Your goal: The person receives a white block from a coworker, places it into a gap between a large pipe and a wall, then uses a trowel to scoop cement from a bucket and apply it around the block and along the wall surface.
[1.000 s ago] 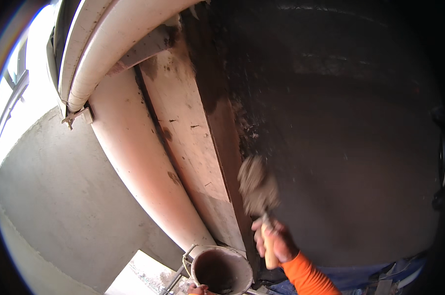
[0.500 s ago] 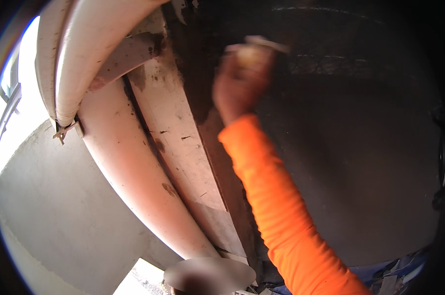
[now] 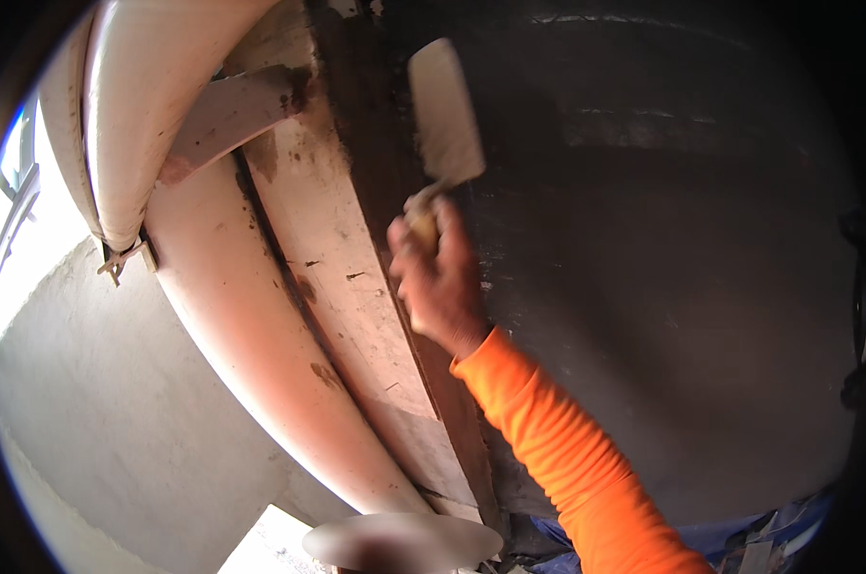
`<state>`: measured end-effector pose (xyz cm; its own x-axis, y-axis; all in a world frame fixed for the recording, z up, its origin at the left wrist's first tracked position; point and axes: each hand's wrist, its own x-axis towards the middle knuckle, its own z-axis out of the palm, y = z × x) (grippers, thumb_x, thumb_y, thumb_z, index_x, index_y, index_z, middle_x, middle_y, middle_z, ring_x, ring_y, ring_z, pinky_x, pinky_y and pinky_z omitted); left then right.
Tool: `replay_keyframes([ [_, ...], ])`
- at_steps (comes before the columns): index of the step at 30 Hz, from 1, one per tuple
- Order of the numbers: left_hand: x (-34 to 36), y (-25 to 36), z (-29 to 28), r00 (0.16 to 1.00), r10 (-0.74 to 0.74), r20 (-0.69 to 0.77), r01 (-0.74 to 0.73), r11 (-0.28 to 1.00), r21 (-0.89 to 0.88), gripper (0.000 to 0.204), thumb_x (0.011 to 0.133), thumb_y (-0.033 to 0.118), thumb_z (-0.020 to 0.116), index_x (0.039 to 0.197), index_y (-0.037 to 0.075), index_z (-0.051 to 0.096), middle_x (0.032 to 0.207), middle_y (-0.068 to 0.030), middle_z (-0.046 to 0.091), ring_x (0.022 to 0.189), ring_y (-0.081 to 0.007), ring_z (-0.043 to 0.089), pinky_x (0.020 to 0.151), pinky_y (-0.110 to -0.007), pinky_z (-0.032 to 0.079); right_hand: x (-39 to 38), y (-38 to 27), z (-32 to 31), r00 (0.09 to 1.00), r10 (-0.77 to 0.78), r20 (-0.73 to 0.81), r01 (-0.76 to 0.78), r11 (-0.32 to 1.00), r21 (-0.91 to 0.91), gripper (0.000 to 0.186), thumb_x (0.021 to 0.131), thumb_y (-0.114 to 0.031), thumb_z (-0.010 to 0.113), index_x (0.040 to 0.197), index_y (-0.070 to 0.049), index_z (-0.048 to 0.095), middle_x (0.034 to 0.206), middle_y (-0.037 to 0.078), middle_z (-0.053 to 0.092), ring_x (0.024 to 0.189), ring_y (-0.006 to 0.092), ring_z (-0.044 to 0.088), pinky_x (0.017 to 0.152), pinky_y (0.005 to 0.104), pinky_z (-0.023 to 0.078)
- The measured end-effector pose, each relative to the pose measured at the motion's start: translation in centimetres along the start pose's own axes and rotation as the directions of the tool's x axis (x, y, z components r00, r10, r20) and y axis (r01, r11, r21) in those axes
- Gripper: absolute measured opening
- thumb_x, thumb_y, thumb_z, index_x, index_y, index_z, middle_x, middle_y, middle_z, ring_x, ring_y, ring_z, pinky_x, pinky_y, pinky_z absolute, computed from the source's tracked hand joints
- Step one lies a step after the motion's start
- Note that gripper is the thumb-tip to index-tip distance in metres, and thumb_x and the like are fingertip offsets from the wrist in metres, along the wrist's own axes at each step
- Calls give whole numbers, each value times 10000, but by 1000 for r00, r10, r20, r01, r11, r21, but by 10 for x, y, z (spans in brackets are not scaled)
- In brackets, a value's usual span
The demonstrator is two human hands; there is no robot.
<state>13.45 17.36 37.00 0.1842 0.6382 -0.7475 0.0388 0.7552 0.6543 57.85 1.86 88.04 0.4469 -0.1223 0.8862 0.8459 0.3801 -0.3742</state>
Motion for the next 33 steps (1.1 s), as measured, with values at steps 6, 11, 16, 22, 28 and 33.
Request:
replay_keyframes([
  [6, -3, -8, 3, 1000, -15, -14, 16, 994, 104, 197, 875, 58, 690, 980, 139, 544, 608, -40, 484, 451, -179, 442, 404, -365, 422, 81, -13, 1, 903, 389, 182, -417, 895, 157, 315, 1003, -334, 658, 1194, -102, 564, 850, -4, 571, 605, 97, 566, 477, 275, 493],
  [11, -4, -5, 1, 1000, 4, -19, -2, 994, 105, 198, 888, 73, 684, 1016, 129, 543, 666, -47, 527, 475, -183, 467, 420, -371, 450, 111, -21, -4, 866, 418, 275, -494, 803, 334, 349, 990, -402, 652, 1178, -111, 609, 918, 11, 569, 745, 129, 597, 597, 336, 537],
  [16, -1, 4, 7, 1000, -13, -11, 14, 995, 98, 193, 889, 76, 683, 1013, 126, 543, 670, -48, 530, 480, -188, 470, 427, -377, 457, 146, -5, -13, 809, 444, 384, -534, 829, 167, 383, 1024, -476, 553, 1123, -113, 626, 830, -2, 554, 647, 115, 534, 560, 308, 490],
  [22, 5, 13, 16, 1000, -29, -5, 30, 995, 91, 187, 889, 80, 681, 1009, 122, 543, 675, -48, 533, 486, -193, 475, 434, -385, 465, 203, -4, 6, 839, 418, 347, -459, 888, 40, 436, 1004, -553, 558, 1002, -116, 565, 751, -11, 530, 582, 88, 495, 516, 274, 453],
  [28, 10, 19, 17, 999, -51, -9, 52, 995, 85, 181, 890, 85, 680, 1004, 118, 544, 680, -48, 536, 492, -199, 480, 442, -393, 474, 211, -6, 4, 802, 352, 482, -289, 936, -203, 396, 1004, -522, 569, 943, -133, 528, 691, -17, 492, 513, 82, 450, 449, 271, 395],
  [33, 2, 26, 23, 998, -54, -28, 56, 995, 77, 176, 891, 88, 679, 1001, 114, 544, 685, -49, 539, 497, -204, 484, 448, -399, 481, 186, 2, 7, 829, 326, 455, -245, 942, -229, 367, 1009, -468, 566, 1041, -103, 590, 687, -11, 515, 506, 95, 472, 454, 291, 428],
])
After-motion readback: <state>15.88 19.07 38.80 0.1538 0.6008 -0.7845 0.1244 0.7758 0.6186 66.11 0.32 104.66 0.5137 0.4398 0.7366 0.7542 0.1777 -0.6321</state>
